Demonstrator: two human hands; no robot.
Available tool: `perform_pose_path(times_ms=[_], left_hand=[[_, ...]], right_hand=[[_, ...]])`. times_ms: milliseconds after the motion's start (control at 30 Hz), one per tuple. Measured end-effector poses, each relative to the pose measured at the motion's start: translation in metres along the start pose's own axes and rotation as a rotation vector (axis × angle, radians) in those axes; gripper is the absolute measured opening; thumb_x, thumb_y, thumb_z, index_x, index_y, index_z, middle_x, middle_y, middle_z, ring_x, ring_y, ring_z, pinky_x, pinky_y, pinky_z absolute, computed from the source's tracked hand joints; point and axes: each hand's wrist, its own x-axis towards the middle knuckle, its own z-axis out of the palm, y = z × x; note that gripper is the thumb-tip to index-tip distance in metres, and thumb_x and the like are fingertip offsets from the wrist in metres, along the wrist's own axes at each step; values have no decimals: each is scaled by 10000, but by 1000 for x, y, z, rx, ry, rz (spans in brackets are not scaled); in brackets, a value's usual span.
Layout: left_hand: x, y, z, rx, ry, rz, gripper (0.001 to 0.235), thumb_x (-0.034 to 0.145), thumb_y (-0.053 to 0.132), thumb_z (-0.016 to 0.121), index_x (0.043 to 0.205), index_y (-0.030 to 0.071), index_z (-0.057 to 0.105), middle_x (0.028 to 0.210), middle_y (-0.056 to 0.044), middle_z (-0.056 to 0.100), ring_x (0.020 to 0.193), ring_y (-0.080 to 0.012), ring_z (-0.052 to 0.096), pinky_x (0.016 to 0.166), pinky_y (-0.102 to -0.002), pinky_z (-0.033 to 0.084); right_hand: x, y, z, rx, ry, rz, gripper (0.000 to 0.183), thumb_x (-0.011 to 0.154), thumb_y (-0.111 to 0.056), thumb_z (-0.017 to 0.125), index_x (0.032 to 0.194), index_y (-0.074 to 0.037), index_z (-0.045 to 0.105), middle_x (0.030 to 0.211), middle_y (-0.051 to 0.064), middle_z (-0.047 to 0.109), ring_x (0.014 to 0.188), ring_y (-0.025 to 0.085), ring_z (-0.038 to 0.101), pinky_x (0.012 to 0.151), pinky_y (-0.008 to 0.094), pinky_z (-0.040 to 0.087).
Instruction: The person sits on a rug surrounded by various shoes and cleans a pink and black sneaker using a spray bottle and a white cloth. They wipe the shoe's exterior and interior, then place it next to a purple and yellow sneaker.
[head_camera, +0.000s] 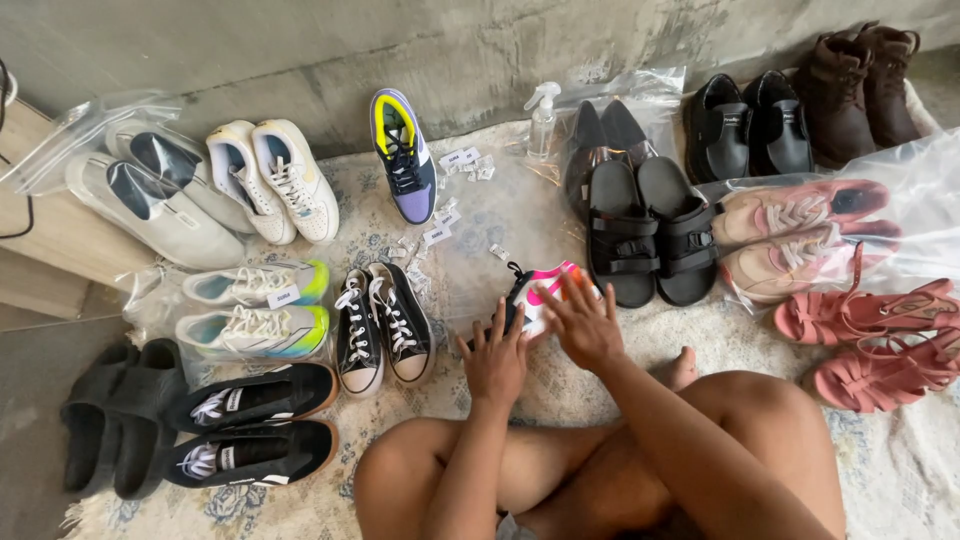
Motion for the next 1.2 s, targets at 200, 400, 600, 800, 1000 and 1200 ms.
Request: perform_pose_path(times_ms=[200, 400, 600, 800, 1000, 1200], left_hand=[[-15, -9, -16, -97, -120, -202, 543, 1084, 500, 218, 1617, 397, 238, 1673, -66, 260, 1431, -414, 382, 1092, -689, 315], [-19, 1, -19, -175, 73, -175, 562, 1060, 372, 392, 1612, 314, 298, 1664, -125, 254, 1450, -490, 312, 1095, -684, 329], [-15, 15, 2, -58, 24, -110, 525, 1090, 389, 280, 1606, 293, 294, 1666, -79, 275, 1480, -439, 283, 1095, -690, 276], [-15, 14, 16, 23, 45, -162, 552, 1095, 374, 302, 1607, 167, 289, 1634, -95, 336, 1408, -410, 391, 1051, -662, 353], [-10, 1, 23, -60, -37, -129, 606, 1059, 270, 438, 1628, 203, 241, 1648, -74, 285, 1367, -411, 407, 1057, -674, 354], [-15, 2, 44, -16, 211, -35, 479, 1061, 423, 423, 1530, 330, 438, 1561, -95, 408, 1296, -447, 454, 1004, -728, 355]], right_hand=[[0, 28, 19, 186, -190, 351, 575, 1077, -589, 185, 1634, -464, 115, 1740, 7, 81, 1598, 232, 55, 1237, 633, 87], [0, -13, -30, 96, -122, 198, 598, 1092, -456, 227, 1661, -289, 144, 1735, 119, 107, 1597, 285, 102, 1247, 616, 71], [-6, -1, 17, -130, 363, -142, 539, 1092, -471, 239, 1627, -410, 266, 1707, -72, 268, 1569, 167, 221, 1245, 549, 93], [-2, 0, -12, 49, 12, 6, 625, 1078, -422, 323, 1662, -230, 206, 1690, 123, 254, 1548, 296, 247, 1249, 608, 78], [3, 19, 27, -115, 527, -278, 510, 1056, -521, 384, 1543, -386, 453, 1588, -59, 461, 1462, 194, 414, 1243, 604, 148], [12, 21, 30, -75, 317, -135, 630, 1048, -537, 353, 1625, -282, 345, 1656, 121, 357, 1544, 294, 297, 1247, 570, 152]])
